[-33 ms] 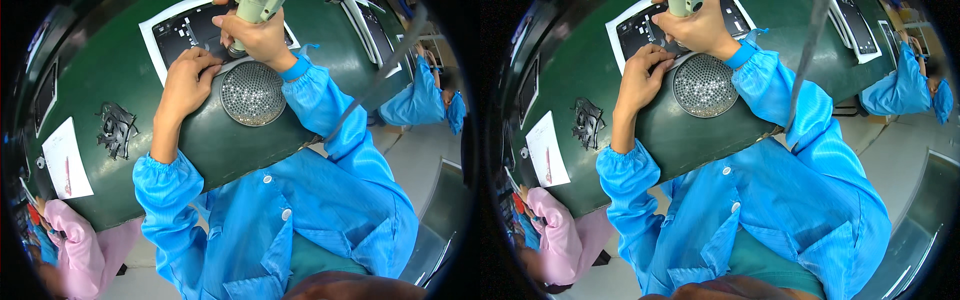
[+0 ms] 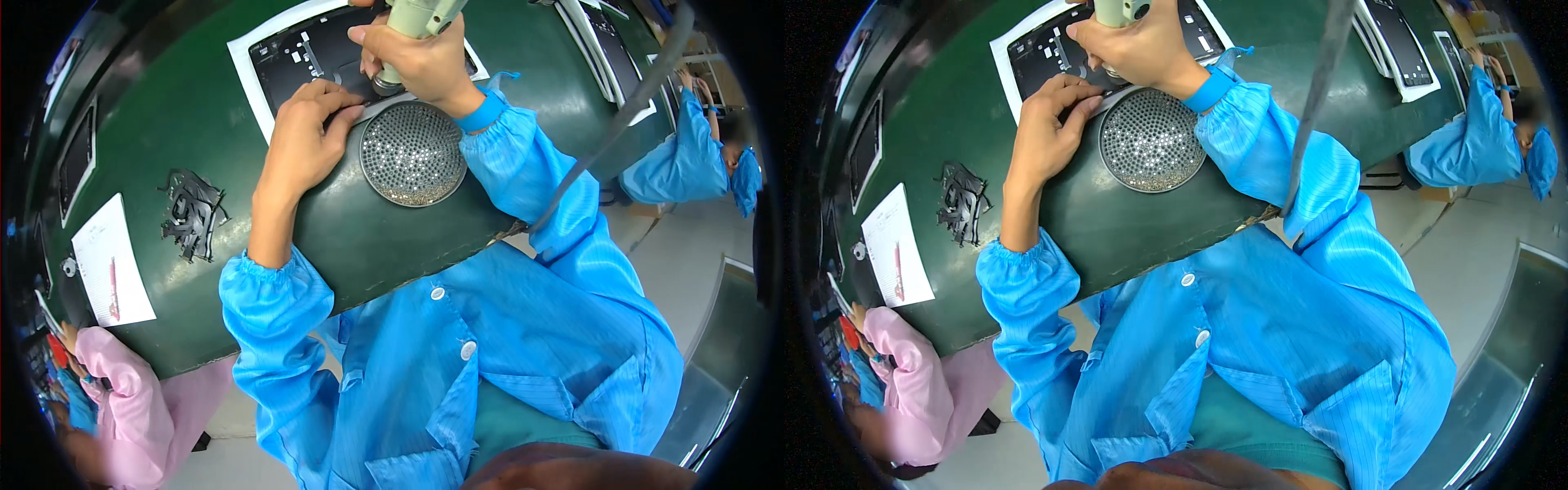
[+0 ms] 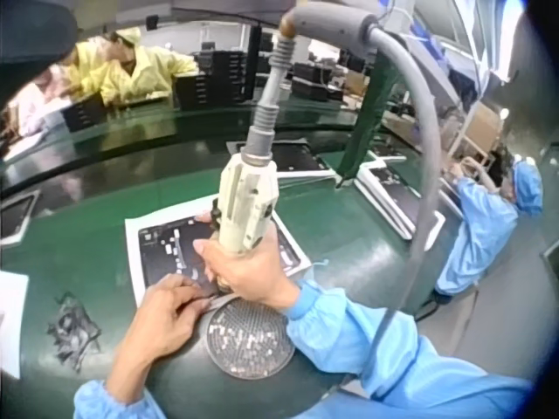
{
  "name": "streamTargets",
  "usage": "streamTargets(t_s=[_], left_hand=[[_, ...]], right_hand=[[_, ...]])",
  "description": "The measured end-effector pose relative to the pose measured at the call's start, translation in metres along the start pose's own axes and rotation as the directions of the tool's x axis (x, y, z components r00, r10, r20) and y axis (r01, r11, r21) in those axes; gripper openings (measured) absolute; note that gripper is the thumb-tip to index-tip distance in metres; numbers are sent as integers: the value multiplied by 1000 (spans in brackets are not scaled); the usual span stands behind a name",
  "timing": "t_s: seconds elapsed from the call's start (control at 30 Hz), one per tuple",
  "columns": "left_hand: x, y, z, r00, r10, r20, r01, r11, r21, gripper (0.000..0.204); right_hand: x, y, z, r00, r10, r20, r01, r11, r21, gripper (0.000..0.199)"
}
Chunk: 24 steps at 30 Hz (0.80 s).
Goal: Assembling electronic components on an assembly line using an electric screwdriver.
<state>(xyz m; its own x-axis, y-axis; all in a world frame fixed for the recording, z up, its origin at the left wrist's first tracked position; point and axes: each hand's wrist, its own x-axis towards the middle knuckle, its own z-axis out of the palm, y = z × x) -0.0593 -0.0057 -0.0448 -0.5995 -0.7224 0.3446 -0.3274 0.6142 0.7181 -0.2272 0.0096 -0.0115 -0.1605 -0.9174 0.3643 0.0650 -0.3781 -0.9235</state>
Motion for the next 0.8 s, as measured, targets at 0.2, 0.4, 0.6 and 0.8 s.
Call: streamTargets(t_s=[0.2, 0.4, 0.6, 0.8], left_hand=[[0, 28, 21, 988, 132, -77, -128, 990, 59, 13], [-12, 52, 32, 968, 249, 13, -245, 940, 237, 9], [-16, 38, 2, 965, -103, -240, 131, 986, 104, 20], [-9, 8, -52, 715, -660, -231, 663, 534, 525, 46]], right_hand=[[-21, -41, 1, 1000, -11, 1, 11, 989, 149, 36], [-8, -49, -40, 814, -553, 177, 536, 833, 139, 41], [-27, -59, -61, 998, -18, -63, 16, 1000, -26, 38], [-31, -66, -64, 992, -21, -127, 17, 999, -35, 34]])
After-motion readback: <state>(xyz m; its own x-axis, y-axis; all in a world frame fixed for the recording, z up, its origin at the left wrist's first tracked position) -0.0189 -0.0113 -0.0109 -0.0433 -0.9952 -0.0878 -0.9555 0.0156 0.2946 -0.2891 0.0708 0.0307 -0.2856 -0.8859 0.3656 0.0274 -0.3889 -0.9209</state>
